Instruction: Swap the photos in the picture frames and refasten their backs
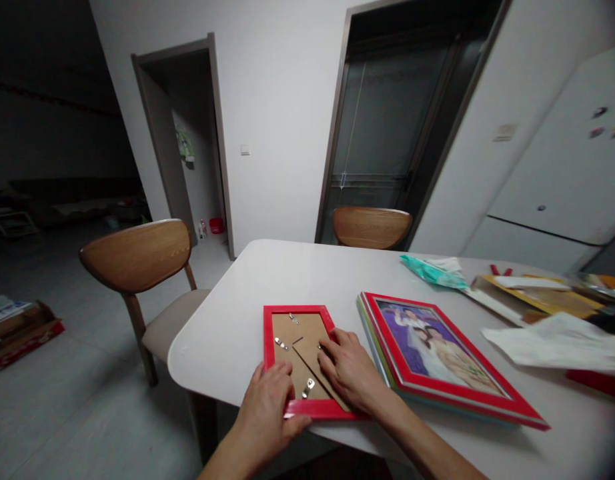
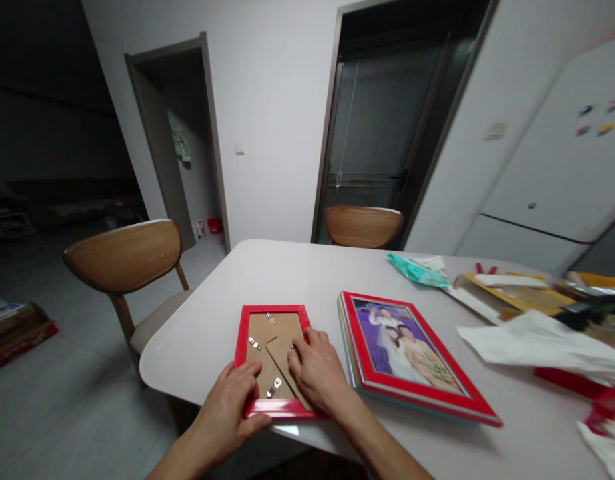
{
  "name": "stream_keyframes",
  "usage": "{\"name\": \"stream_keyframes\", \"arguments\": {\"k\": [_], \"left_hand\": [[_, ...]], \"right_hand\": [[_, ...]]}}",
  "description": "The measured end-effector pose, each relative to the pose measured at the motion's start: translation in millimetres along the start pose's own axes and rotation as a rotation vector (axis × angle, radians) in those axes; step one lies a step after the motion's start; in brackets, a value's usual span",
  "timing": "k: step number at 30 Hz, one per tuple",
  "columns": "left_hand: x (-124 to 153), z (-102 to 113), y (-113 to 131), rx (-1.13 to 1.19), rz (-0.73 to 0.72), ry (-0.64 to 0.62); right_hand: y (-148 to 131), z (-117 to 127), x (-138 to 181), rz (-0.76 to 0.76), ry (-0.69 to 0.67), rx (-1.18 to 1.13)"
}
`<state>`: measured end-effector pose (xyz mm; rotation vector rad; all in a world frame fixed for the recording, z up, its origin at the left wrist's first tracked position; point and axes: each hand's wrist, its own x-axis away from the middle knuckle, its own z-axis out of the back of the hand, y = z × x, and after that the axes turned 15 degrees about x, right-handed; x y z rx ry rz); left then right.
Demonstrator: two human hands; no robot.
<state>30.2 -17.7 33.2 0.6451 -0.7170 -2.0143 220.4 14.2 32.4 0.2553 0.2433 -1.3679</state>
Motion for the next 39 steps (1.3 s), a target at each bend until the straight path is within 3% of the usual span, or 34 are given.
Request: {"name": "stream_keyframes", "arguments": {"k": [21, 29, 39], "left_hand": [[0, 1, 4, -0.049, -0.006, 0.008], [4, 3, 0, -0.033, -0.015, 0.006], [2, 3, -3, -0.047, -0.021, -0.004]], "right_hand": [[7, -14, 2, -0.06, 0.075, -0.185], [18, -6, -7, -0.071, -0.042, -0.263], [11, -12, -12, -0.205, -0.016, -0.159]]}}
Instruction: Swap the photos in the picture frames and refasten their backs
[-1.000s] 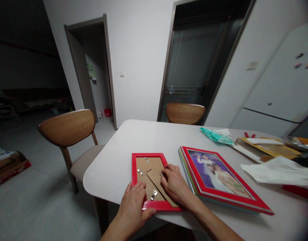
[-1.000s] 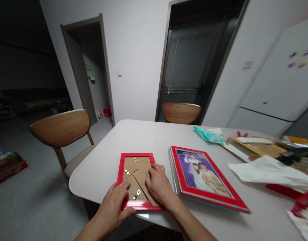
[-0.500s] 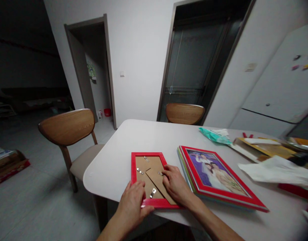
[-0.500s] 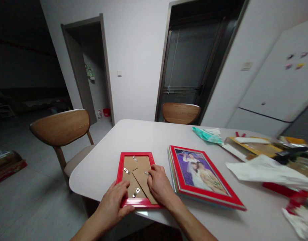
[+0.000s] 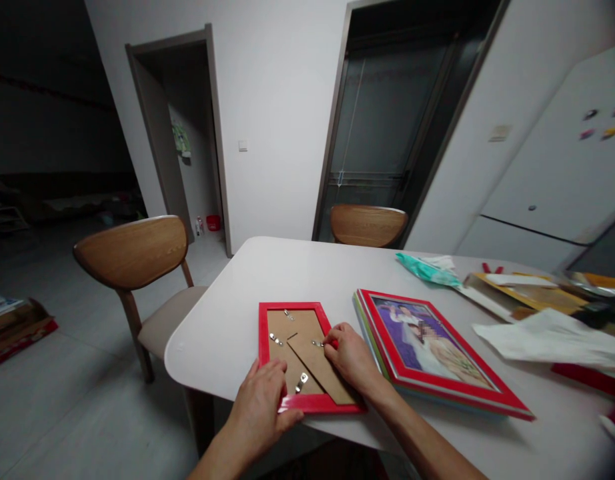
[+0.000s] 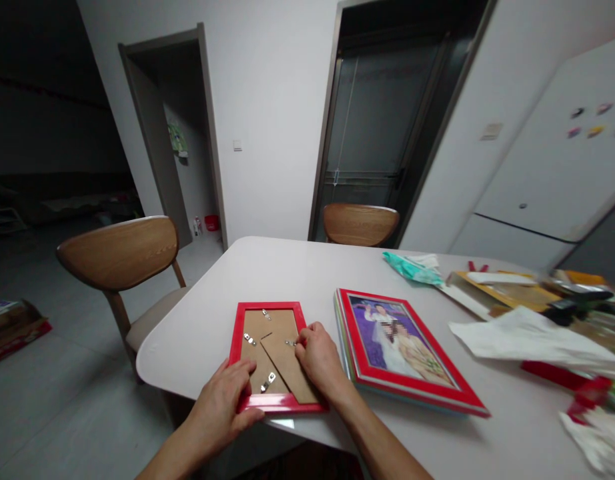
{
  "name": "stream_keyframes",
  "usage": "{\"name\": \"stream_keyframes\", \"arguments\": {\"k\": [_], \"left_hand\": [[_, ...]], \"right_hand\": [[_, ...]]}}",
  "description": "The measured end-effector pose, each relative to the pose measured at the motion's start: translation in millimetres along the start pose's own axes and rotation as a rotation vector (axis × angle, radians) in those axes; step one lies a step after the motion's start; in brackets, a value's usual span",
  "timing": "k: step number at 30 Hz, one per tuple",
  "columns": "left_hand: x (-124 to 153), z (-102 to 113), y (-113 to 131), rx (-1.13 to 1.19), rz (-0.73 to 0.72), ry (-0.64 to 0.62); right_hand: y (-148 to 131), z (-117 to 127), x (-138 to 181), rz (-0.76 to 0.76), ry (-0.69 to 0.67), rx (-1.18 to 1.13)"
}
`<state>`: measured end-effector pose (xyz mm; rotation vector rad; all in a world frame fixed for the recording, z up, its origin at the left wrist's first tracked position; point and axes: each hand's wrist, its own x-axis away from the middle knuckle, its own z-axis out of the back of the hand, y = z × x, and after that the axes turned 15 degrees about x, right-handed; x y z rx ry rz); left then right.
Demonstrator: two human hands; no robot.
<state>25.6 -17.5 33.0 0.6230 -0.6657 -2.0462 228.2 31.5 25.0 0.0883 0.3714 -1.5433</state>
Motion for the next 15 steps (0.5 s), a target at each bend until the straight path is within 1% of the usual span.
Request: {"name": "stream_keyframes", "arguments": {"k": [6, 12, 15], "left_hand": [[1.7, -0.6, -1.3, -0.001, -0.001, 0.02], [2.8, 0.7, -0.2, 0.039, 0.001, 0.029], [2.3, -0.7, -1.4, 0.047, -0.003, 0.046]], "right_hand": [[-0.7, -1.0, 0.2, -0.014, 0.001, 0.039], [1.0, -0.5, 2.8, 0.065, -0.012, 0.002], [2.5, -1.8, 2.4, 0.08, -0.014, 0.004]]}}
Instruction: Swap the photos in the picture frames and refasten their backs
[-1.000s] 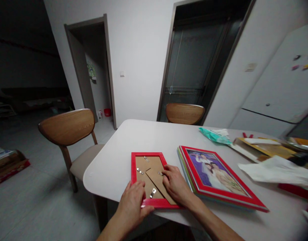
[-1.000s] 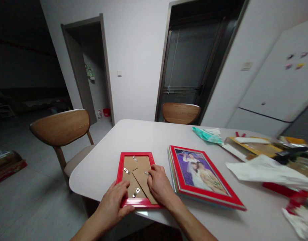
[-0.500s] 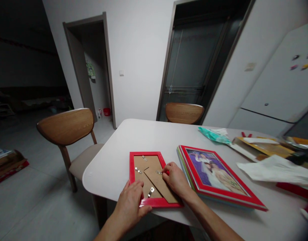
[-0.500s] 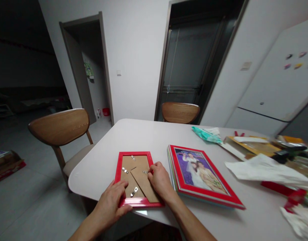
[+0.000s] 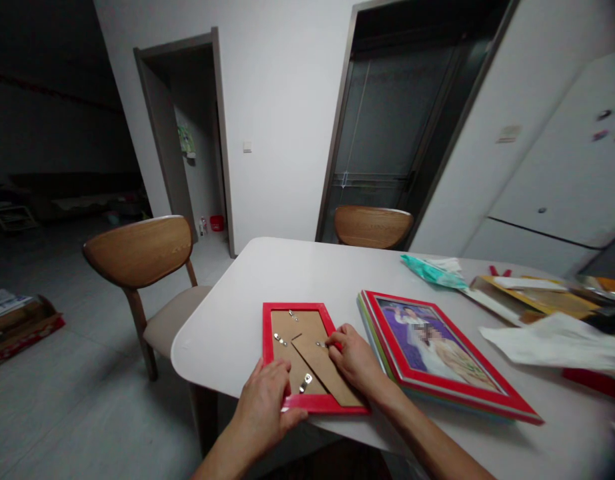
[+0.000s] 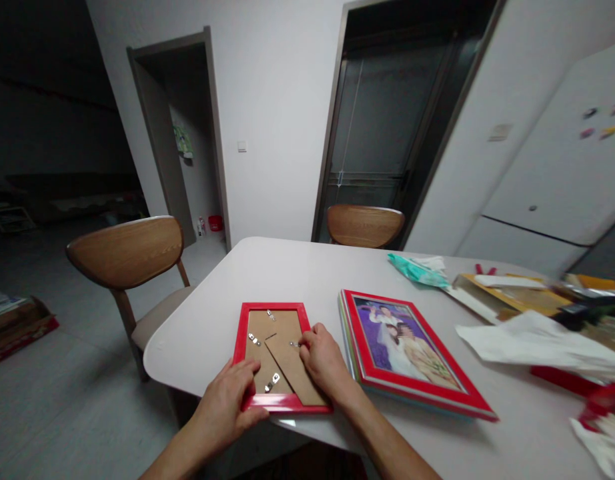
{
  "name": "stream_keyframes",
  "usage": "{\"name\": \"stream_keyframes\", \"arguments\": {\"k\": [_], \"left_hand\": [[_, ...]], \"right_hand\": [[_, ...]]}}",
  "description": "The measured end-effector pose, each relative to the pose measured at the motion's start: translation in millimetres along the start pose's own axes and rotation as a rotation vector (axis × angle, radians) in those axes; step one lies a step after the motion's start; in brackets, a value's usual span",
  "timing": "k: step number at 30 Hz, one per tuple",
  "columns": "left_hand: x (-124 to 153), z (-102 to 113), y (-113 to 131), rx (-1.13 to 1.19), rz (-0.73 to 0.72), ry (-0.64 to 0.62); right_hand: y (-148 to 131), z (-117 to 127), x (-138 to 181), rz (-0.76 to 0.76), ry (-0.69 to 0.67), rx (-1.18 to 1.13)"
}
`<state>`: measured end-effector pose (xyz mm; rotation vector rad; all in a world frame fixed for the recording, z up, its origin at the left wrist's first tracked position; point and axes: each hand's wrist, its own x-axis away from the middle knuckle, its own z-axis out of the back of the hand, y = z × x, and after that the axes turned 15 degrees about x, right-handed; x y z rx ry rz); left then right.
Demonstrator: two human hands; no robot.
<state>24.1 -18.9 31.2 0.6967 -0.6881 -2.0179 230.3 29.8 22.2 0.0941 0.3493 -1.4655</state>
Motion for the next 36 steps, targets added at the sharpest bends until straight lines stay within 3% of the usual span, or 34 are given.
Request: {"name": "stream_keyframes", "arguments": {"k": [6, 9, 15, 36], "left_hand": [[0, -1, -3, 0.012, 0.007, -0.007], [0, 0, -4, 0.016, -0.003, -0.016], [0, 0, -6, 0.021, -0.018, 0.012], [-1, 2, -12, 0.058, -0.008, -0.009]], "right_hand": [[-2, 1, 7, 0.054, 0.064, -0.029], [-14, 10, 19, 0.206, 0.075, -0.085], [-43, 31, 40, 0.479, -0.064, -0.145], [-39, 16, 33, 0.483, -0.05, -0.286]]}}
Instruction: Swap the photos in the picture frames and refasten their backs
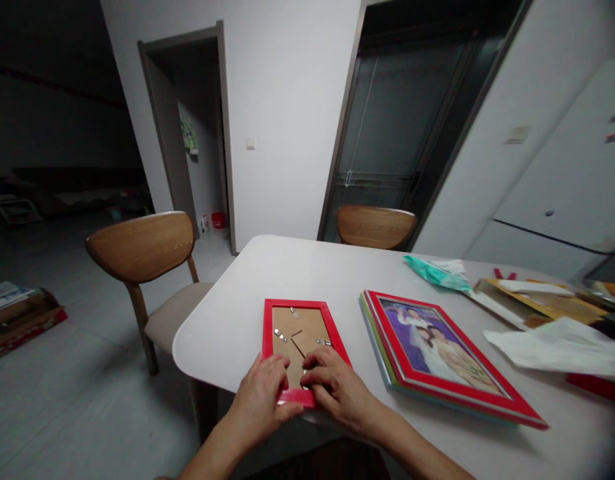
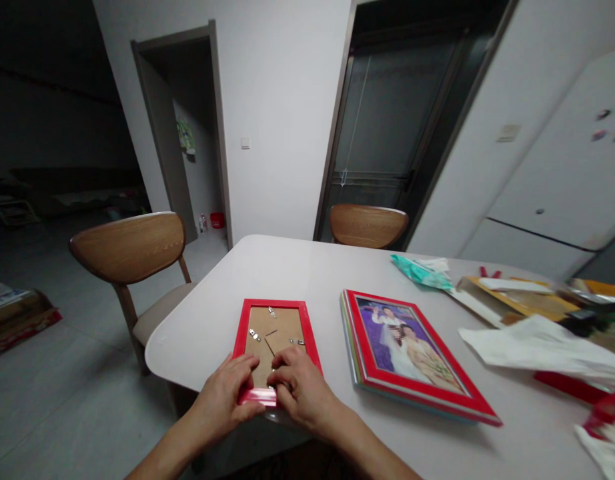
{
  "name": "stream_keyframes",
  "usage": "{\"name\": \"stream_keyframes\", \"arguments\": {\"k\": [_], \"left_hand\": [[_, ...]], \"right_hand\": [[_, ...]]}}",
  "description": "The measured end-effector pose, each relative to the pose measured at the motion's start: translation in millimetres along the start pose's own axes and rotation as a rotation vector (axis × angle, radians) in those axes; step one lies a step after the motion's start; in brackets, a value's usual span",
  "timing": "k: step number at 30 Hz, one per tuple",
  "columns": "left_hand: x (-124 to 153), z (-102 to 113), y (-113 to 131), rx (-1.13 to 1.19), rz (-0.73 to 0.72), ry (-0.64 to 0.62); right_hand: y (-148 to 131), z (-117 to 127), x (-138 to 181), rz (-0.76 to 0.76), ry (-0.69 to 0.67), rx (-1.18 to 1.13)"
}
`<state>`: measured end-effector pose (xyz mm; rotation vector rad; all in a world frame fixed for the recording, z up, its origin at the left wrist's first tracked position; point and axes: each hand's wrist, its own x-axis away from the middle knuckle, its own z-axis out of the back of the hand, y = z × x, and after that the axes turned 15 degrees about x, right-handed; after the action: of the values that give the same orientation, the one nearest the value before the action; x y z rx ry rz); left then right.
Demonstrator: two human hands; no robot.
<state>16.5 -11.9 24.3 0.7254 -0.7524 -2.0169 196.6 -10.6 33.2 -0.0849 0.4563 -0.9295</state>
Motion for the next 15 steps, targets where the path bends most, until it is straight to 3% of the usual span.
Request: {"name": "stream_keyframes", "arguments": {"k": [15], "left_hand": [[-0.1, 0.6, -1.7, 0.001, -0.003, -0.006]], "right_hand": [[3.1, 2.2, 0.4, 0.067, -0.024, -0.009]]}}
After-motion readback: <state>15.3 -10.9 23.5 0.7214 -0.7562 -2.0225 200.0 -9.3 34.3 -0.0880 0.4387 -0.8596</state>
